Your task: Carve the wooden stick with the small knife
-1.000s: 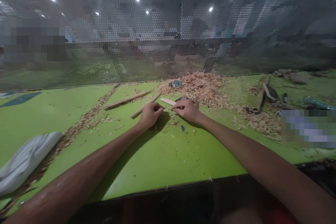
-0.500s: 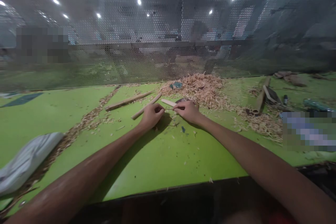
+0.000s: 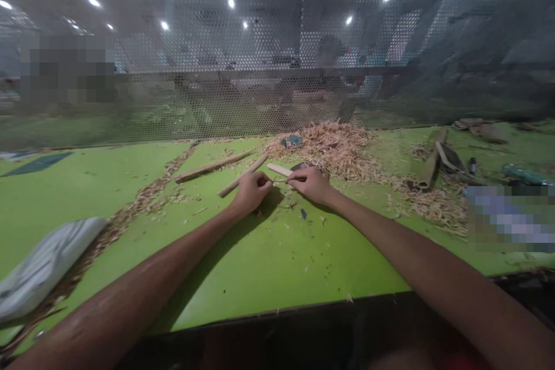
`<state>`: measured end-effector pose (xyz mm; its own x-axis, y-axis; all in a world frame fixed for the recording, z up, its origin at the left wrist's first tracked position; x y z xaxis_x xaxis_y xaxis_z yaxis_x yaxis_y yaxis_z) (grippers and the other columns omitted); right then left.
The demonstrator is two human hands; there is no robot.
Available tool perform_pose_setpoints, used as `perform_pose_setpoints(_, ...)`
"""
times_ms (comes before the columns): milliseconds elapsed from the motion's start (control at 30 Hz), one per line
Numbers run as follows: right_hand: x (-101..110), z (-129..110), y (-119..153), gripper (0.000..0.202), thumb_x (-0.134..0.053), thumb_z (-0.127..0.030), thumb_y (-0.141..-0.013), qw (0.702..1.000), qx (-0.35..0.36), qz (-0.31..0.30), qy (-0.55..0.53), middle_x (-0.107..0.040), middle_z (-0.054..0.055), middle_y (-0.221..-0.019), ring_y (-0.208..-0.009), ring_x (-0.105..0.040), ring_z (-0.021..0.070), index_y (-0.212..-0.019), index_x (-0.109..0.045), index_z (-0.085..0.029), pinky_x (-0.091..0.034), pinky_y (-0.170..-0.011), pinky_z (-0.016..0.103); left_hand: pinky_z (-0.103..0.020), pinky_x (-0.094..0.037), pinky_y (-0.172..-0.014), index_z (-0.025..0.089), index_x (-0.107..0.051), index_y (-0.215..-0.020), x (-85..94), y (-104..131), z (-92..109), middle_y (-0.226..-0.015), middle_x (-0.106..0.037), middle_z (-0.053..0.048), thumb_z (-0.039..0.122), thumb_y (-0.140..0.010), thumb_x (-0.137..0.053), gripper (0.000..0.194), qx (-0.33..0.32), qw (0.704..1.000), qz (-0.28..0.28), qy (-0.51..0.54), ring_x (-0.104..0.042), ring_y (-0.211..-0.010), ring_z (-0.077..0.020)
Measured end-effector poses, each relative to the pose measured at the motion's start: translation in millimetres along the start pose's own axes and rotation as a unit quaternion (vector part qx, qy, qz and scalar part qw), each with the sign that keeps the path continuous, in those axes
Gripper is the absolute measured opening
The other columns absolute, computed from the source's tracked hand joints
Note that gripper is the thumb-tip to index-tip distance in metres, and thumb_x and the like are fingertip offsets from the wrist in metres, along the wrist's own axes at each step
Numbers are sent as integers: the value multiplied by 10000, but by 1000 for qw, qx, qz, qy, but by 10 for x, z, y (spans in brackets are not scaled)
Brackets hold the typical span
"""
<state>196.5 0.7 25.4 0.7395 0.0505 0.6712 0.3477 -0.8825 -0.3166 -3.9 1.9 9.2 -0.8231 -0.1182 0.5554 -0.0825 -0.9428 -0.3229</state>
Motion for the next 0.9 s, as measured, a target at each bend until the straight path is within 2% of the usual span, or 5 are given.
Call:
perform_pose_setpoints(167,2,-12,6,215,-676,-178,-925,1000,-4,-12,-15,-777,79,-815,-553,-516,93,-998,-878,-180,-358,-511,218,-246,-367,-533,167,-657,-673,10,15,36,-568,-625,5,205,-782,-643,116,12,1000,-5,-2,-520,-536,-139)
perform_pose_setpoints(400,-22,-66,40,242,-678,-169,-912,999,8,-31,-17,-786,91,-843,-587,-548,107,-1051,-876,-185,-392,-554,229,-242,-365,-544,173,-627,-650,14,12,45,-543,-592,24,174,-758,-636,109,15,1000,-2,-4,-509,-523,-125)
perform_pose_setpoints(667,3,-58,11,234,-652,-143,-919,1000,-1,-7,19,-779,93,-832,-593,-549,109,-1000,-871,-149,-386,-561,235,-260,-402,-581,169,-675,-689,15,7,51,-625,-669,-15,172,-773,-640,91,0,1000,4,3,-574,-600,-156)
perform_pose_setpoints(900,-10,-63,21,237,-656,-161,-933,1000,-4,-18,14,-772,97,-820,-573,-535,103,-1031,-872,-153,-389,-561,235,-253,-367,-559,180,-632,-648,14,17,60,-580,-625,3,175,-772,-635,124,-1,1000,5,-17,-538,-577,-151)
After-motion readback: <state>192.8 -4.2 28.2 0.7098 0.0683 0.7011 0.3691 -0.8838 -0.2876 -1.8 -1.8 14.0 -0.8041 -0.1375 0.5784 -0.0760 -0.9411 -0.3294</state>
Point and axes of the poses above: each hand's wrist, its own y-axis away from the middle knuckle, its own x-axis out of the back of the hand, z = x × y, the point moved 3 cm from there along -y, towards the middle knuckle
